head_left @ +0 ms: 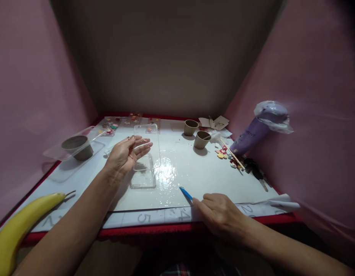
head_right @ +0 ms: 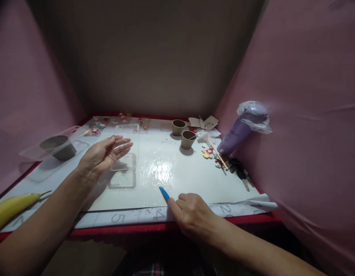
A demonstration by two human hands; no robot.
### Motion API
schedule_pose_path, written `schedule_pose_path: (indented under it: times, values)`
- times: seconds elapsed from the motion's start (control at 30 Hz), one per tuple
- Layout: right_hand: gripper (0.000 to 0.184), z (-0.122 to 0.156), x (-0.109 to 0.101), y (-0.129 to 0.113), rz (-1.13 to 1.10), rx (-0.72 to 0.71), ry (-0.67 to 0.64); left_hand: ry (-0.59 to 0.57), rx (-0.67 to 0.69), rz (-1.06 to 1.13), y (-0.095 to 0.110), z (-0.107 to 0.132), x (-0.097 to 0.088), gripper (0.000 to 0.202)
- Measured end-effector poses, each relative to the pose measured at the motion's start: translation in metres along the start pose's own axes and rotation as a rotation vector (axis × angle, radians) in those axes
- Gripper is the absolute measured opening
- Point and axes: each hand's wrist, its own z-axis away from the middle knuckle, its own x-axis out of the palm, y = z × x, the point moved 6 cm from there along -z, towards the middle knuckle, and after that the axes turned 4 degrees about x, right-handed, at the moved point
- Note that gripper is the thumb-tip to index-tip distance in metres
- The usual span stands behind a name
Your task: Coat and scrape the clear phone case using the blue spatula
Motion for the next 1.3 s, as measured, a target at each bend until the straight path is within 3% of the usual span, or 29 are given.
schedule_pose_path:
  times: [0.1,0.27,0.37,0.47,0.57,0.67,0.8,0.97,1.3]
  values:
    - [0.025,-0.004,0.002,0.011,0.096,-0.029,0.006,-0.002,-0.005,-0.014,0.0,0.0,0.0,0.014]
    - [0.028,-0.012,-0.001,0.024,0.364,-0.152,0.15,-0.07,-0.013,-0.03,-0.002,0.0,0.002,0.014]
    - [0.024,-0.022,-0.009,0.031,0.349,-0.126,0.259,-0.129,-0.034,-0.034,-0.004,0.003,0.006,0.011]
    - [0.017,-0.037,-0.029,0.039,0.086,0.054,0.417,-0.186,-0.06,-0.053,-0.004,0.01,0.012,0.009]
    - [0.012,-0.053,-0.04,0.053,-0.333,0.352,0.514,-0.235,-0.093,-0.055,-0.004,0.017,0.019,0.008]
    - [0.016,-0.068,-0.028,0.067,-0.755,0.612,0.488,-0.294,-0.129,-0.03,-0.004,0.023,0.025,0.007]
    - [0.025,-0.082,0.0,0.079,-1.161,0.773,0.422,-0.393,-0.173,0.013,-0.007,0.024,0.027,0.007]
    - [0.028,-0.08,0.02,0.087,-1.316,0.907,0.422,-0.498,-0.216,0.039,-0.01,0.024,0.028,0.01]
    - [0.023,-0.059,0.022,0.09,-1.348,0.993,0.382,-0.391,-0.2,0.032,-0.009,0.02,0.026,0.014]
